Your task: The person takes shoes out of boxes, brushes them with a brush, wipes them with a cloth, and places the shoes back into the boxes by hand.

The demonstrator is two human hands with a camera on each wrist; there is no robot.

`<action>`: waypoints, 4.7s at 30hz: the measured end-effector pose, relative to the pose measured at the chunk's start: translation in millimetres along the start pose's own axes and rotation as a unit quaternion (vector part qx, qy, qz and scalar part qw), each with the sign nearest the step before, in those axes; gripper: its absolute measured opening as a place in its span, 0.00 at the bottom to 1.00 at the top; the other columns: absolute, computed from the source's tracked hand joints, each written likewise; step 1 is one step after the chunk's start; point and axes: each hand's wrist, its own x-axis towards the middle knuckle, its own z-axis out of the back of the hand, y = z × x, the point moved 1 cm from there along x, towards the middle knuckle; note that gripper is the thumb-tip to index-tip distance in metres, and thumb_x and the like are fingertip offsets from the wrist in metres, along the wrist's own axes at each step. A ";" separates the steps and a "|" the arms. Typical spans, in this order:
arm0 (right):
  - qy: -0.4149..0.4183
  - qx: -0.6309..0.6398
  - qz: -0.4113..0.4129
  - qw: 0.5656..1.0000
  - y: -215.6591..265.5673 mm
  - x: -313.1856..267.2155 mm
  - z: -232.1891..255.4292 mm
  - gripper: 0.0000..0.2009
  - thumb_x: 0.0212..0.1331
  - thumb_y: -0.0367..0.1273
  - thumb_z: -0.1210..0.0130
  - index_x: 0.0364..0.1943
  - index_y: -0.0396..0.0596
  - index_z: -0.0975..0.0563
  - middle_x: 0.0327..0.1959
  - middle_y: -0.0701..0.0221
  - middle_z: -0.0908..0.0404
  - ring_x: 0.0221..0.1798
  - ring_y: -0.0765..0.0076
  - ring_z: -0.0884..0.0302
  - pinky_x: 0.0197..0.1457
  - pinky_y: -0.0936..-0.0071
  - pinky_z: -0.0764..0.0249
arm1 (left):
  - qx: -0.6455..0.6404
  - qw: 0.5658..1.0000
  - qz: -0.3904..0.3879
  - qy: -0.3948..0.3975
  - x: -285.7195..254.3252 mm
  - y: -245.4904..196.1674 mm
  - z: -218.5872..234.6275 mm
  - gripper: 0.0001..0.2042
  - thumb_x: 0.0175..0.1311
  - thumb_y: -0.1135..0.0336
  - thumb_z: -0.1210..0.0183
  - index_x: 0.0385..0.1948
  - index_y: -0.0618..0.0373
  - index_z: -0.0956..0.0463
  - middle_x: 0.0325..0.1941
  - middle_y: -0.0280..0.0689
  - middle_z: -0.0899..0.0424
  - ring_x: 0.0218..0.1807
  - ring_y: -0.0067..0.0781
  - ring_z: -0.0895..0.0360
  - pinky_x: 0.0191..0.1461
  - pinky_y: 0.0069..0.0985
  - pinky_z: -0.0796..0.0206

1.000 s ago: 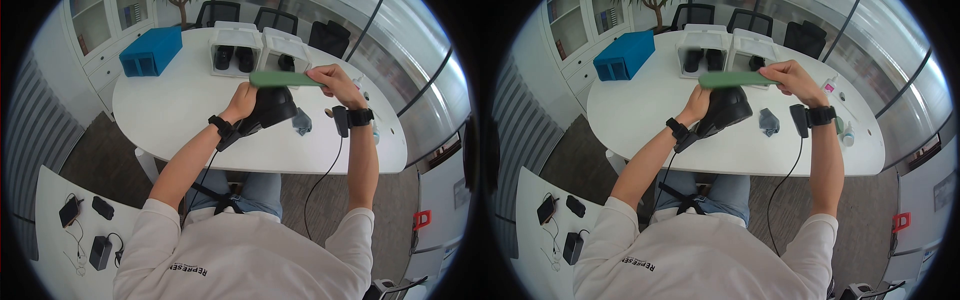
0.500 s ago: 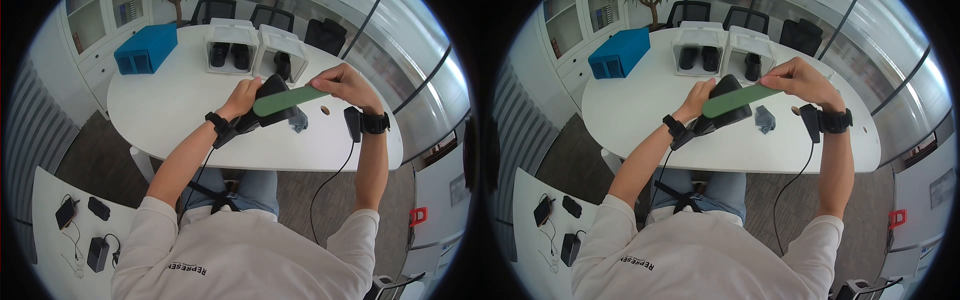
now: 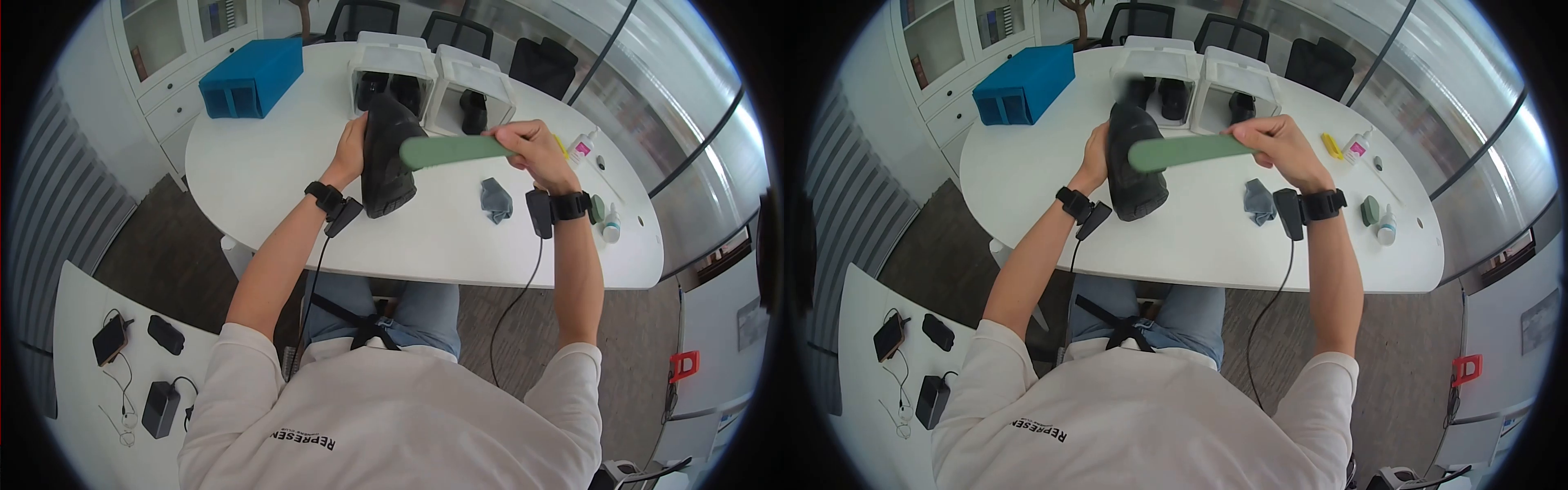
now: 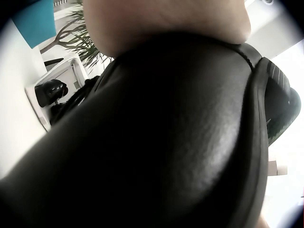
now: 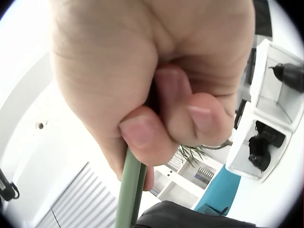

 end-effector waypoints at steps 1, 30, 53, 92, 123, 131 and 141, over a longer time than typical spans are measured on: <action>0.002 0.003 -0.002 1.000 -5.2 5.4 -5.6 0.16 0.62 0.39 0.43 0.36 0.38 0.17 0.17 0.80 0.29 0.17 0.89 0.47 0.20 0.85 0.53 | -0.027 0.999 0.030 -0.022 -0.6 -3.2 3.0 0.21 0.75 0.59 0.66 0.55 0.65 0.32 0.51 0.48 0.25 0.54 0.38 0.30 0.63 0.28 0.41; 0.006 0.228 -0.037 0.973 -34.6 28.8 -22.0 0.13 0.65 0.39 0.46 0.40 0.41 0.20 0.13 0.85 0.42 0.15 0.87 0.52 0.20 0.84 0.54 | -0.206 0.972 0.087 0.064 -19.9 -65.9 -4.4 0.24 0.75 0.55 0.66 0.37 0.66 0.24 0.30 0.33 0.22 0.35 0.19 0.30 0.46 0.21 0.37; 0.049 0.459 -0.034 0.886 -110.8 20.9 -84.5 0.11 0.69 0.39 0.53 0.37 0.47 0.26 0.10 0.86 0.47 0.14 0.87 0.53 0.19 0.84 0.51 | -0.280 0.952 0.124 -0.005 -26.6 -4.4 24.7 0.21 0.72 0.56 0.64 0.51 0.63 0.30 0.49 0.41 0.22 0.50 0.29 0.24 0.58 0.29 0.32; 0.011 0.533 -0.156 0.832 -116.0 2.1 -194.7 0.15 0.69 0.42 0.52 0.24 0.53 0.32 0.11 0.84 0.45 0.15 0.85 0.51 0.20 0.82 0.50 | -0.332 0.910 0.185 -0.168 -61.5 -138.1 74.2 0.20 0.69 0.49 0.56 0.27 0.57 0.27 0.25 0.35 0.23 0.31 0.27 0.24 0.39 0.24 0.31; -0.221 0.348 -0.138 0.900 -141.5 -58.6 -154.2 0.14 0.62 0.38 0.42 0.35 0.37 0.19 0.17 0.83 0.35 0.16 0.87 0.45 0.19 0.84 0.48 | -0.301 0.880 0.329 -0.166 -86.0 -8.4 33.9 0.21 0.70 0.49 0.58 0.39 0.60 0.26 0.40 0.39 0.20 0.43 0.31 0.22 0.51 0.28 0.31; -0.168 0.292 -0.112 0.935 -117.5 -54.5 -155.4 0.14 0.62 0.37 0.42 0.35 0.38 0.18 0.16 0.82 0.33 0.16 0.88 0.45 0.18 0.84 0.49 | -0.287 0.889 0.335 -0.126 -82.1 -25.0 16.8 0.24 0.71 0.47 0.60 0.41 0.62 0.27 0.38 0.38 0.21 0.41 0.27 0.24 0.49 0.27 0.32; -0.247 0.301 -0.127 0.912 -123.3 -62.0 -156.7 0.13 0.61 0.38 0.41 0.36 0.39 0.18 0.17 0.83 0.33 0.18 0.88 0.43 0.20 0.86 0.49 | -0.240 0.919 0.310 -0.034 -87.9 -24.6 11.1 0.28 0.71 0.44 0.64 0.40 0.64 0.24 0.37 0.38 0.20 0.39 0.28 0.25 0.48 0.25 0.33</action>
